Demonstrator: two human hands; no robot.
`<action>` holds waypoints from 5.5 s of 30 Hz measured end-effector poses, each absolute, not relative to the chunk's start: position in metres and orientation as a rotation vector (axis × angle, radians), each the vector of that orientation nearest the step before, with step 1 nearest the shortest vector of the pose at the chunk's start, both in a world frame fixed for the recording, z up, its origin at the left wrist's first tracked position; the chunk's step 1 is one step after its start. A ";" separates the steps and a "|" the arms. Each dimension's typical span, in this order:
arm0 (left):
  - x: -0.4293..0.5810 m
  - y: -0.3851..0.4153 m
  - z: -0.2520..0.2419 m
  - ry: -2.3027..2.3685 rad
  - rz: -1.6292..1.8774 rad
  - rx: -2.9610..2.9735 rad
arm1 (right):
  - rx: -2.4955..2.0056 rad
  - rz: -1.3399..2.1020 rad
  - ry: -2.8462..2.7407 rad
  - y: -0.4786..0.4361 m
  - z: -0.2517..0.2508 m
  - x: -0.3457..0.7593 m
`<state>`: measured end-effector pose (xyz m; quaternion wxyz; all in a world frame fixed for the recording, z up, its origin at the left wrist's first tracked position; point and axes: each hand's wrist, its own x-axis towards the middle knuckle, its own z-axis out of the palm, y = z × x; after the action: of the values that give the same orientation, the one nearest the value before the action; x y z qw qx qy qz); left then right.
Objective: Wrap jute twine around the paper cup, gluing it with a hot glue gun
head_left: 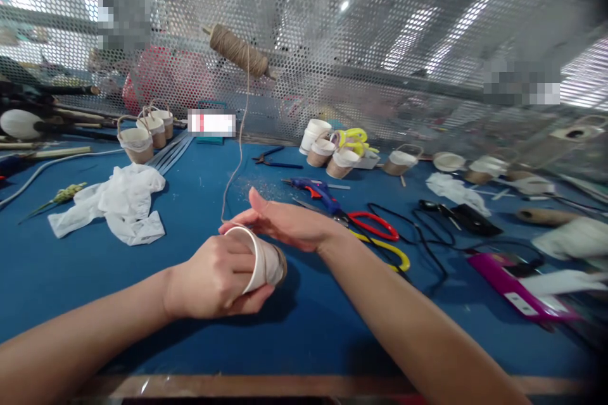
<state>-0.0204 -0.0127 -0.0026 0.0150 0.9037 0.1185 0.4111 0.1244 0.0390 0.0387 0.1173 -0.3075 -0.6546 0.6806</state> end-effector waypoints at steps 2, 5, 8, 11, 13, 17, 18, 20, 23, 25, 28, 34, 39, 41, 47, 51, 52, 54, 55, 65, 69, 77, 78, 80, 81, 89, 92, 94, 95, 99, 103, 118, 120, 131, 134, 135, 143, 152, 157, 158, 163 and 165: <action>-0.020 -0.013 -0.001 0.370 1.235 2.778 | -0.806 2.080 -1.813 0.038 0.042 0.127; -0.020 -0.013 -0.001 0.383 1.203 2.692 | -0.729 2.064 -1.770 0.035 0.048 0.131; -0.023 -0.013 -0.003 0.473 1.212 2.610 | -0.706 1.964 -1.689 0.029 0.053 0.134; -0.025 -0.013 -0.006 0.610 1.232 2.525 | -0.732 1.855 -1.562 0.023 0.053 0.138; -0.026 -0.013 -0.007 0.668 1.196 2.409 | -0.772 1.742 -1.491 0.019 0.052 0.141; -0.025 -0.013 -0.006 0.817 1.085 1.973 | -0.847 1.579 -1.374 0.014 0.053 0.149; -0.025 -0.013 -0.006 0.844 1.066 1.856 | -0.853 1.552 -1.349 0.013 0.053 0.151; -0.024 -0.012 -0.007 0.867 1.045 1.669 | -0.849 1.513 -1.290 0.014 0.052 0.155; -0.023 -0.011 -0.008 0.891 1.017 1.498 | -0.818 1.540 -1.164 0.020 0.047 0.157; -0.023 -0.011 -0.007 0.911 0.989 1.442 | -0.795 1.596 -1.066 0.025 0.039 0.157; -0.023 -0.011 -0.003 0.948 0.951 1.422 | -0.768 1.728 -1.007 0.029 0.026 0.155; -0.023 -0.012 0.000 0.956 0.957 1.443 | -0.734 1.799 -1.170 0.022 0.017 0.149; -0.024 -0.011 -0.002 0.974 0.965 1.489 | -0.758 1.747 -1.324 0.018 0.016 0.148; -0.024 -0.011 -0.002 0.994 0.957 1.510 | -0.805 1.679 -1.406 0.016 0.014 0.148; -0.024 -0.010 -0.003 1.029 0.940 1.616 | -0.965 1.090 -1.955 0.003 0.022 0.143; -0.023 -0.010 -0.003 1.079 0.896 1.648 | -1.074 0.804 -2.131 -0.006 0.030 0.139; -0.023 -0.010 -0.003 1.058 0.881 1.643 | -1.089 0.812 -2.146 -0.006 0.031 0.140; -0.024 -0.010 -0.003 1.025 0.859 1.633 | -1.085 0.918 -2.157 -0.004 0.031 0.142; -0.024 -0.010 -0.002 1.029 0.858 1.632 | -1.070 0.998 -2.148 -0.002 0.030 0.143; -0.025 -0.009 0.001 1.082 0.831 1.368 | -1.037 1.409 -1.557 0.009 0.020 0.149; -0.024 -0.009 0.003 1.105 0.868 1.314 | -1.048 1.363 -1.524 0.009 0.021 0.151; -0.024 -0.010 0.004 1.087 0.896 1.322 | -1.062 1.275 -1.566 0.008 0.019 0.150; -0.024 -0.010 0.004 1.085 0.899 1.334 | -1.063 1.264 -1.571 0.008 0.019 0.150; -0.023 -0.011 0.004 1.080 0.907 1.365 | -1.068 1.243 -1.579 0.008 0.019 0.150; -0.023 -0.012 0.004 1.079 0.911 1.381 | -1.071 1.234 -1.585 0.008 0.019 0.149; -0.025 -0.015 0.006 1.079 0.970 1.540 | -1.087 1.236 -1.609 0.008 0.018 0.150; -0.025 -0.016 0.006 1.053 1.009 1.618 | -1.091 1.261 -1.600 0.007 0.018 0.149; -0.026 -0.016 0.006 1.057 1.035 1.683 | -1.090 1.284 -1.589 0.007 0.018 0.148; -0.026 -0.017 0.006 1.062 1.052 1.719 | -1.087 1.295 -1.580 0.007 0.019 0.148; -0.028 -0.019 0.004 1.032 1.092 1.884 | -1.072 1.343 -1.534 0.008 0.018 0.148; -0.029 -0.019 0.004 1.010 1.116 1.938 | -1.064 1.381 -1.494 0.009 0.016 0.148; -0.031 -0.022 0.003 1.057 1.122 1.953 | -1.101 1.432 -1.492 0.007 0.014 0.145; -0.029 -0.022 0.003 1.097 1.129 1.837 | -1.128 1.428 -1.497 0.009 0.011 0.145; -0.021 -0.005 0.007 1.192 1.145 0.954 | -1.180 1.053 -1.805 0.003 0.019 0.144; -0.020 -0.006 0.010 1.230 1.135 0.994 | -1.171 1.090 -1.863 -0.004 0.021 0.139; -0.020 -0.006 0.011 1.229 1.136 1.005 | -1.176 1.083 -1.870 -0.006 0.020 0.138; -0.018 -0.010 0.013 1.268 1.105 1.049 | -1.208 1.015 -1.872 -0.006 0.016 0.135; -0.020 -0.009 0.006 1.189 1.169 1.138 | -1.202 1.141 -1.789 -0.004 0.016 0.136; -0.025 -0.011 0.000 1.161 1.181 1.430 | -1.142 1.450 -1.458 0.003 0.016 0.139; -0.026 -0.012 -0.001 1.142 1.191 1.521 | -1.136 1.508 -1.405 0.005 0.016 0.140; -0.031 -0.008 0.002 0.990 1.164 1.580 | -1.107 1.461 -1.455 0.004 0.020 0.144; -0.033 -0.004 0.003 0.947 1.104 1.367 | -1.087 1.289 -1.619 0.000 0.023 0.145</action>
<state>-0.0326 -0.0035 0.0029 0.5421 0.5756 0.3986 0.4647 0.1453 0.0002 0.0230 0.3914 -0.4279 -0.6374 0.5074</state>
